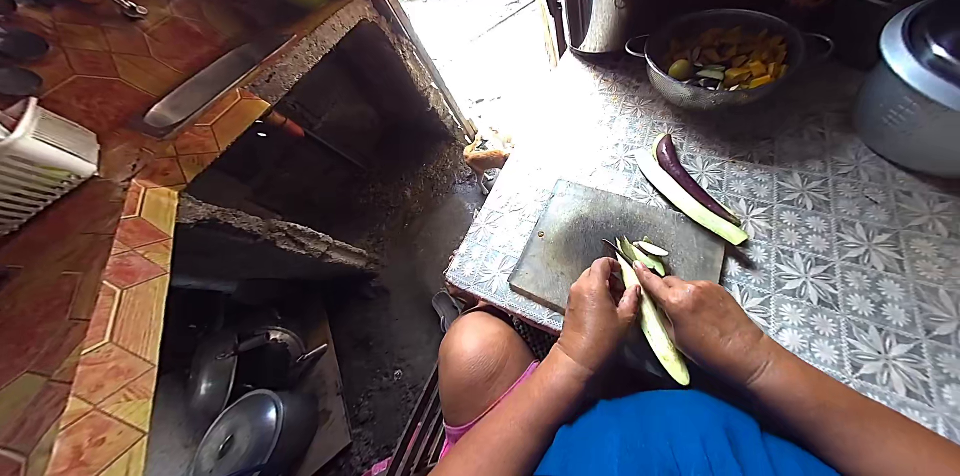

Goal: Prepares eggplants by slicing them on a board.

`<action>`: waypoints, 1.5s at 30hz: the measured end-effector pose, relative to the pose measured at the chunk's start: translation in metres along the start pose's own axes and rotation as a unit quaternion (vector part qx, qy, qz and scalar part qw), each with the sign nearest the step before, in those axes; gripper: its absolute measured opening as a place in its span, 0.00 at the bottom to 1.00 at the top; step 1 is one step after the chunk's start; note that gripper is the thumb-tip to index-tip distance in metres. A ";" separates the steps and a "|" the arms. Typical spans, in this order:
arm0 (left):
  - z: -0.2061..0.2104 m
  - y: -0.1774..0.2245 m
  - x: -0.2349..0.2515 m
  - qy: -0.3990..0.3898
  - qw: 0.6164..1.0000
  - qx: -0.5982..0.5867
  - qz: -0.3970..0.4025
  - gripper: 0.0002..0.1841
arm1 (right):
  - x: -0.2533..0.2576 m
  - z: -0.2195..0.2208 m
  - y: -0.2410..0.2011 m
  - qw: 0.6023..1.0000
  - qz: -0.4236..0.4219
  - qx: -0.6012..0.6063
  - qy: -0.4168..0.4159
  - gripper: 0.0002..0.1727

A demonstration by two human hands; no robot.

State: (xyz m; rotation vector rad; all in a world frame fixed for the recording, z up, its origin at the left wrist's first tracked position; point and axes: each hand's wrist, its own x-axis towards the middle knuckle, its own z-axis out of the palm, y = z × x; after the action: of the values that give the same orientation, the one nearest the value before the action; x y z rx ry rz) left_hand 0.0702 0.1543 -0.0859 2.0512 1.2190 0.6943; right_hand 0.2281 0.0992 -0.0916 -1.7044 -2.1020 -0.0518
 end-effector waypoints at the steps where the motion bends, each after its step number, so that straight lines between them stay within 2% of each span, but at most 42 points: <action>1: 0.000 0.001 -0.005 -0.002 1.000 0.018 0.018 0.22 | -0.001 -0.001 0.002 1.000 0.003 0.010 -0.002 0.24; 4: 0.002 0.005 -0.017 -0.010 0.997 0.064 0.053 0.27 | -0.004 -0.003 0.003 1.000 0.022 0.019 -0.011 0.23; 8: 0.004 0.003 -0.018 -0.003 0.996 0.062 0.062 0.21 | -0.011 -0.013 0.000 0.997 0.045 0.016 -0.056 0.24; 12: 0.005 -0.003 -0.014 0.015 0.997 0.035 0.065 0.17 | -0.013 -0.026 0.003 0.989 0.077 0.082 -0.095 0.26; 17: 0.003 -0.002 -0.001 0.035 0.998 0.035 0.040 0.16 | -0.013 -0.024 0.008 0.996 0.046 0.065 0.029 0.22; 20: 0.000 -0.001 0.002 0.019 1.000 0.023 0.004 0.15 | -0.013 -0.023 0.008 0.997 0.030 0.043 0.049 0.16; 24: -0.001 -0.003 0.003 0.007 1.000 -0.001 -0.025 0.15 | -0.018 -0.020 0.006 0.997 0.009 0.018 0.069 0.17; 33: -0.002 0.001 0.005 -0.008 0.999 -0.019 -0.048 0.15 | -0.025 -0.019 -0.006 0.998 -0.008 -0.035 0.042 0.23; 41: -0.002 0.000 0.006 -0.013 0.998 -0.026 -0.049 0.14 | -0.017 -0.020 -0.005 0.999 -0.015 -0.026 0.018 0.24; 45: -0.002 0.001 0.006 -0.009 0.999 -0.018 -0.046 0.14 | -0.007 0.002 -0.011 0.998 -0.001 -0.039 0.038 0.20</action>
State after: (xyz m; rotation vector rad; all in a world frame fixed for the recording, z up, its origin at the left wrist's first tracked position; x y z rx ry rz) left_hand 0.0717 0.1598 -0.0837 1.9544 1.2718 0.6483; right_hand 0.2184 0.0904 -0.0938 -1.7182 -2.0703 -0.1996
